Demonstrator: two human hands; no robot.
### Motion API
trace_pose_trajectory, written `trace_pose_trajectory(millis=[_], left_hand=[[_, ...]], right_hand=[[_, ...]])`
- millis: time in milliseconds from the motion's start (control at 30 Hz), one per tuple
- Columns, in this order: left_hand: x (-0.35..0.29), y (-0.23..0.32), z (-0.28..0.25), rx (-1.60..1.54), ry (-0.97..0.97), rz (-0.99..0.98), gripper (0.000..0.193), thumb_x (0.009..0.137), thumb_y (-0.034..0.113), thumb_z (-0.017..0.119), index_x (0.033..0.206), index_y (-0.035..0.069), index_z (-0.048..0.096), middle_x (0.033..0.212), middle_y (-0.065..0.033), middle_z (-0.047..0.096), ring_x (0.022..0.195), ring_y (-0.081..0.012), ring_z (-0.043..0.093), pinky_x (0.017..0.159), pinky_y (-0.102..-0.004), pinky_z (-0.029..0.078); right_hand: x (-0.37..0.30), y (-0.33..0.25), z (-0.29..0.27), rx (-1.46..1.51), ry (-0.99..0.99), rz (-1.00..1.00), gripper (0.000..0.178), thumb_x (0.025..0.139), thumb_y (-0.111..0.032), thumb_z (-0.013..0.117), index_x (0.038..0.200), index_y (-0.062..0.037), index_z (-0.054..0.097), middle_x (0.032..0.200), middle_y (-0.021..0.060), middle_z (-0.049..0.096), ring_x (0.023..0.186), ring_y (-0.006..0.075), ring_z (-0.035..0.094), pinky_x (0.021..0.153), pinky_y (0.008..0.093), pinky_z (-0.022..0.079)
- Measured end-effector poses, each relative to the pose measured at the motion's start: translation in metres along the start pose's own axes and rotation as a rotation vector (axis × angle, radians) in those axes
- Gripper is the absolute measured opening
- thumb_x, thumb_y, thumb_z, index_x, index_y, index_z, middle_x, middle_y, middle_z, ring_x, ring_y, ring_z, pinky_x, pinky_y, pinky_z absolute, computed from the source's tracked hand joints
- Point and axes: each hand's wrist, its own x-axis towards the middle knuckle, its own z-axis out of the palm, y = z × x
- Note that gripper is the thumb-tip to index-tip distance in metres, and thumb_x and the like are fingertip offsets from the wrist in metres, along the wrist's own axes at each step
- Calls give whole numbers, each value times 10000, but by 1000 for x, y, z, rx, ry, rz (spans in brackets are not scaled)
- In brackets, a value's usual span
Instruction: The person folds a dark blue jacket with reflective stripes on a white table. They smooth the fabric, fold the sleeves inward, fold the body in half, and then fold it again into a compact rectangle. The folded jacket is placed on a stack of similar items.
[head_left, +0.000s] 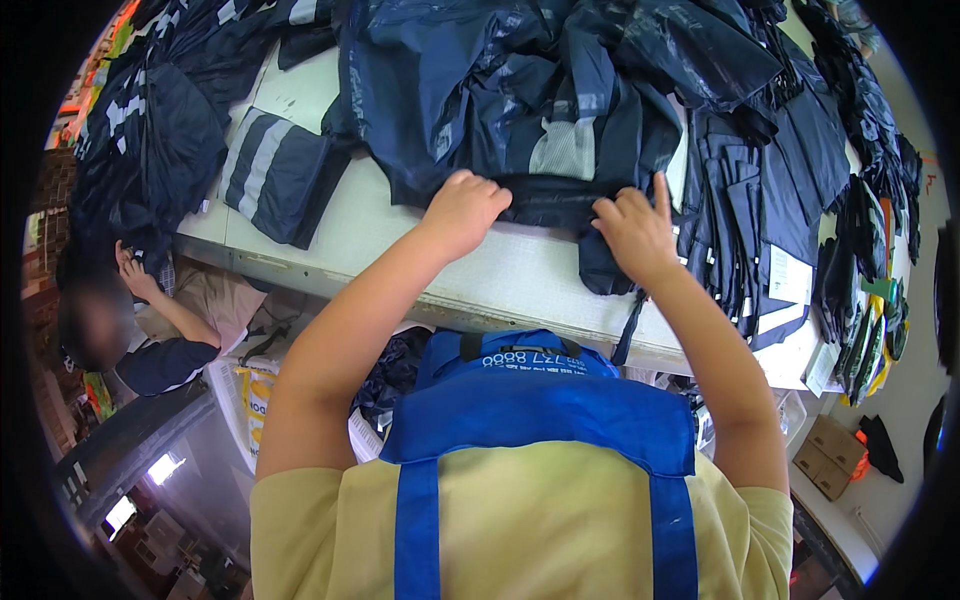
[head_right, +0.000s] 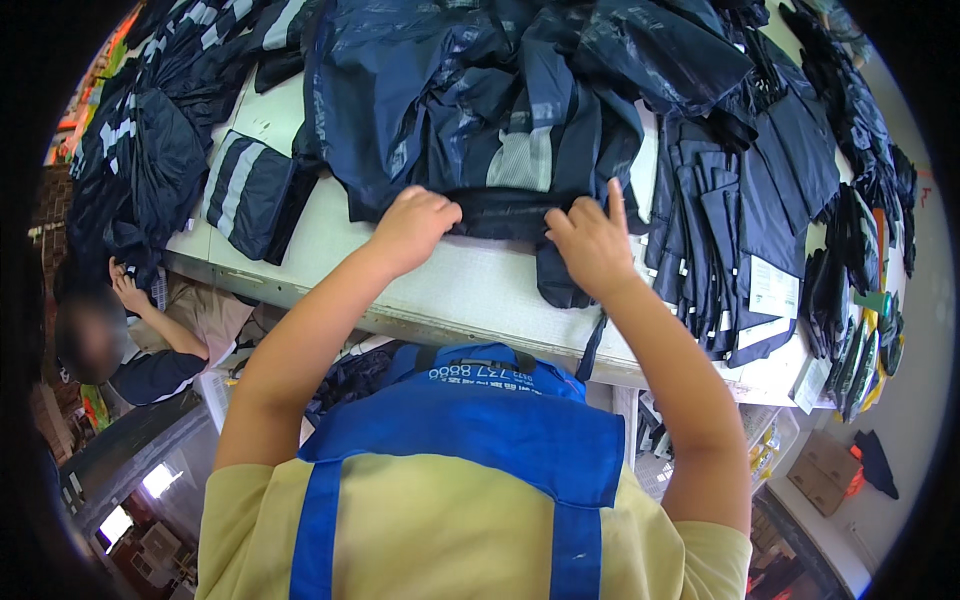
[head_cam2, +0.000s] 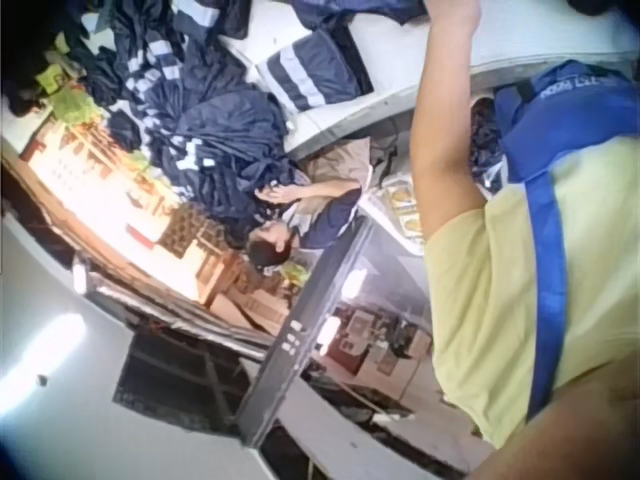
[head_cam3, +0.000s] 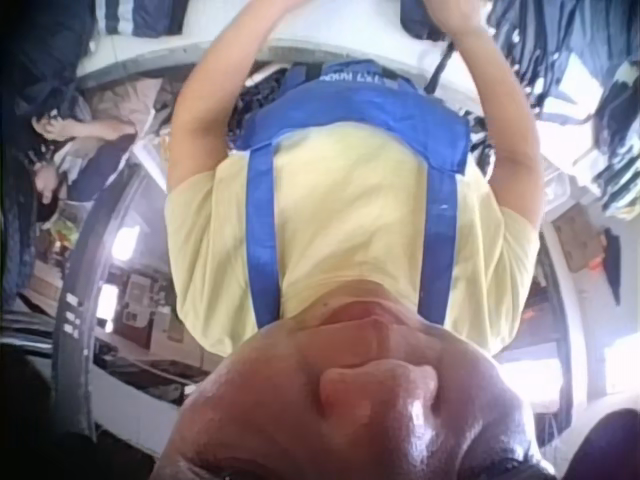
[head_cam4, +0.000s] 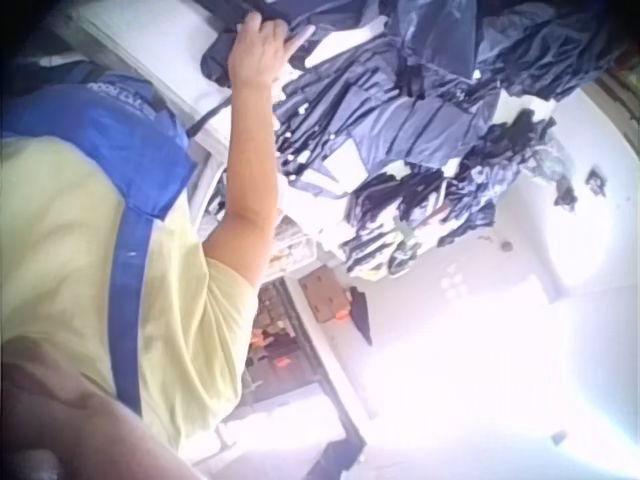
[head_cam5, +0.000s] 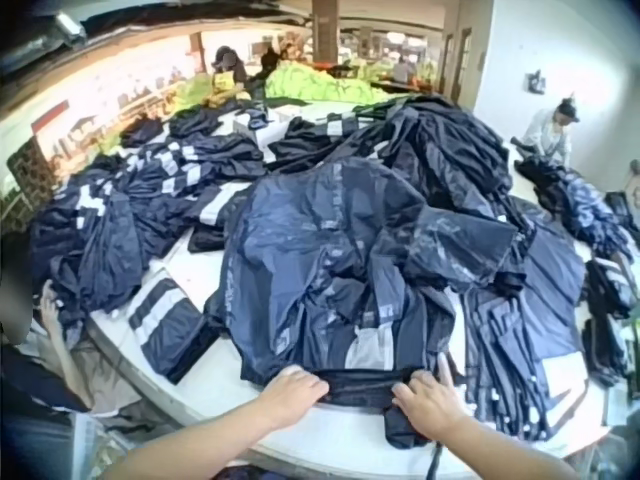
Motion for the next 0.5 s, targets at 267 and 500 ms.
trace_pose_trajectory(millis=[267, 500], left_hand=[[61, 86, 56, -273, 74, -121, 272, 822, 124, 560, 1081, 47, 531, 1029, -133, 628, 978, -316, 575, 803, -445, 467], [72, 111, 57, -155, 106, -231, 210, 814, 179, 629, 1017, 123, 638, 964, -71, 582, 977, -292, 513, 766, -470, 409]], right_hand=[[-3, 4, 38, 161, 9, 148, 110, 776, -129, 636, 879, -99, 611, 753, 58, 567, 907, 244, 562, 1017, 460, 358], [-31, 18, 18, 307, 207, 392, 267, 670, -61, 675, 928, -47, 608, 944, 106, 617, 1063, 317, 510, 896, 457, 402]])
